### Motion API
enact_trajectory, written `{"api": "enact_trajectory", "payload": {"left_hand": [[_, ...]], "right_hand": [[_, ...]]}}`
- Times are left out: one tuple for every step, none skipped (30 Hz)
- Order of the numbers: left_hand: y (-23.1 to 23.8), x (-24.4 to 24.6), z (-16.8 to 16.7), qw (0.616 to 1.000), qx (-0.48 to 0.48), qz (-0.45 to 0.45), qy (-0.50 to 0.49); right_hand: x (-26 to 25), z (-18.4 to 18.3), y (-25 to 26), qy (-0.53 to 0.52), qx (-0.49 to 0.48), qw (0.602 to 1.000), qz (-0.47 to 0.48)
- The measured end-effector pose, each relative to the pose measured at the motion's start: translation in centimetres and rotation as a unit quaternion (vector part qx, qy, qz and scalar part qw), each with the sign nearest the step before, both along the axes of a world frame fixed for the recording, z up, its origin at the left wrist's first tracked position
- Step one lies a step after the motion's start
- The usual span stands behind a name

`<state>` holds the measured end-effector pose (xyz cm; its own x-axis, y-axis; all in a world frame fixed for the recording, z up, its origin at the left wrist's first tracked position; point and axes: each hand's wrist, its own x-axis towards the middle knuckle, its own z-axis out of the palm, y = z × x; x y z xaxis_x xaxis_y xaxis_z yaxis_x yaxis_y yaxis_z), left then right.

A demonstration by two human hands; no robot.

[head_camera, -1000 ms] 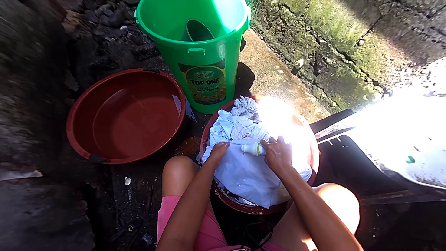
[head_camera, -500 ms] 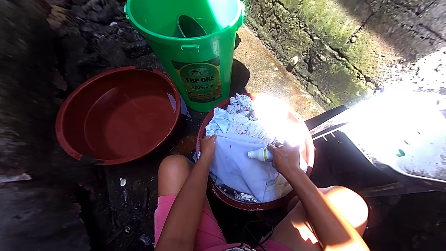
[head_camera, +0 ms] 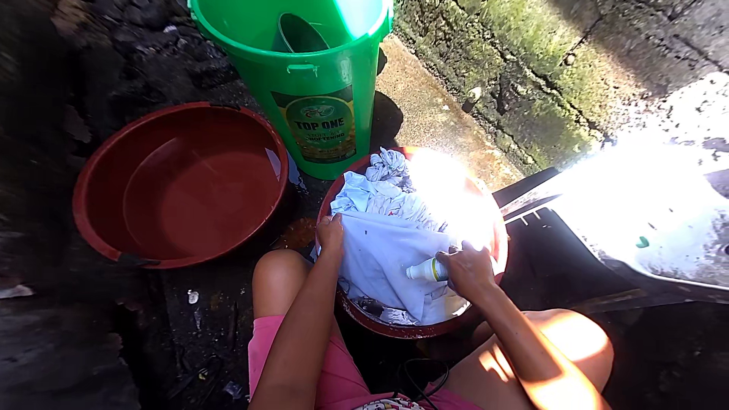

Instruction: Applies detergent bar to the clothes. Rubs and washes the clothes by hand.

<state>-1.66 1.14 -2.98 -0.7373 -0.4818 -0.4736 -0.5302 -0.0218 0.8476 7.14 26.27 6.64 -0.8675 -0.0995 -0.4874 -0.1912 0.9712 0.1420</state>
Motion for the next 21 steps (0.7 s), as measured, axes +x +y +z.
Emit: {"api": "enact_trajectory", "payload": {"left_hand": [[-0.01, -0.01, 0.17, 1.000, -0.001, 0.011, -0.002], [-0.02, 0.00, 0.29, 1.000, 0.000, 0.015, -0.006], [-0.01, 0.01, 0.32, 1.000, 0.000, 0.016, -0.009], [-0.01, 0.00, 0.31, 1.000, 0.000, 0.014, -0.010], [0.00, -0.01, 0.29, 1.000, 0.000, 0.013, -0.012], [0.00, 0.02, 0.30, 1.000, -0.001, 0.011, -0.013], [0.01, 0.03, 0.32, 1.000, -0.002, 0.011, -0.013], [0.01, 0.03, 0.32, 1.000, -0.004, 0.011, -0.012], [0.00, 0.00, 0.28, 1.000, -0.005, 0.011, -0.012], [-0.01, -0.01, 0.25, 1.000, -0.005, 0.010, -0.011], [-0.02, 0.01, 0.27, 1.000, -0.004, 0.008, -0.010], [-0.02, 0.03, 0.30, 1.000, -0.004, 0.007, -0.009], [-0.05, 0.05, 0.33, 1.000, -0.003, 0.007, -0.008], [-0.08, 0.07, 0.33, 1.000, 0.000, 0.007, -0.007], [-0.08, 0.08, 0.30, 1.000, 0.001, 0.009, -0.006], [-0.08, 0.07, 0.25, 1.000, 0.000, 0.009, -0.006], [-0.07, 0.04, 0.24, 1.000, -0.001, 0.010, -0.006], [-0.05, 0.02, 0.27, 1.000, -0.001, 0.010, -0.007], [-0.02, 0.01, 0.33, 1.000, 0.000, 0.008, -0.007], [-0.01, 0.00, 0.36, 1.000, 0.001, 0.007, -0.007], [-0.03, -0.01, 0.33, 1.000, 0.002, 0.006, -0.006]], "right_hand": [[0.15, -0.03, -0.04, -0.009, 0.003, 1.000, 0.001], [0.27, -0.03, -0.09, -0.014, 0.005, 1.000, 0.001], [0.36, 0.00, -0.12, -0.017, 0.006, 1.000, 0.002], [0.41, 0.02, -0.12, -0.017, 0.007, 1.000, 0.002], [0.48, 0.02, -0.11, -0.015, 0.008, 1.000, 0.002], [0.54, 0.04, -0.12, -0.015, 0.009, 1.000, 0.002], [0.58, 0.07, -0.10, -0.016, 0.011, 1.000, 0.002], [0.62, 0.10, -0.10, -0.015, 0.011, 1.000, 0.002], [0.63, 0.15, -0.12, -0.014, 0.010, 1.000, 0.002], [0.63, 0.20, -0.15, -0.014, 0.010, 1.000, 0.002], [0.61, 0.26, -0.19, -0.014, 0.012, 1.000, 0.003], [0.58, 0.29, -0.24, -0.014, 0.015, 1.000, 0.004], [0.55, 0.29, -0.27, -0.013, 0.017, 1.000, 0.005], [0.53, 0.27, -0.27, -0.011, 0.017, 1.000, 0.007], [0.53, 0.25, -0.29, -0.009, 0.016, 1.000, 0.007], [0.54, 0.21, -0.31, -0.007, 0.012, 1.000, 0.007], [0.53, 0.17, -0.34, -0.005, 0.009, 1.000, 0.007], [0.51, 0.16, -0.40, -0.005, 0.009, 1.000, 0.007], [0.46, 0.17, -0.48, -0.007, 0.011, 1.000, 0.006], [0.42, 0.20, -0.55, -0.007, 0.009, 1.000, 0.005], [0.39, 0.24, -0.60, -0.008, 0.005, 1.000, 0.005]]}}
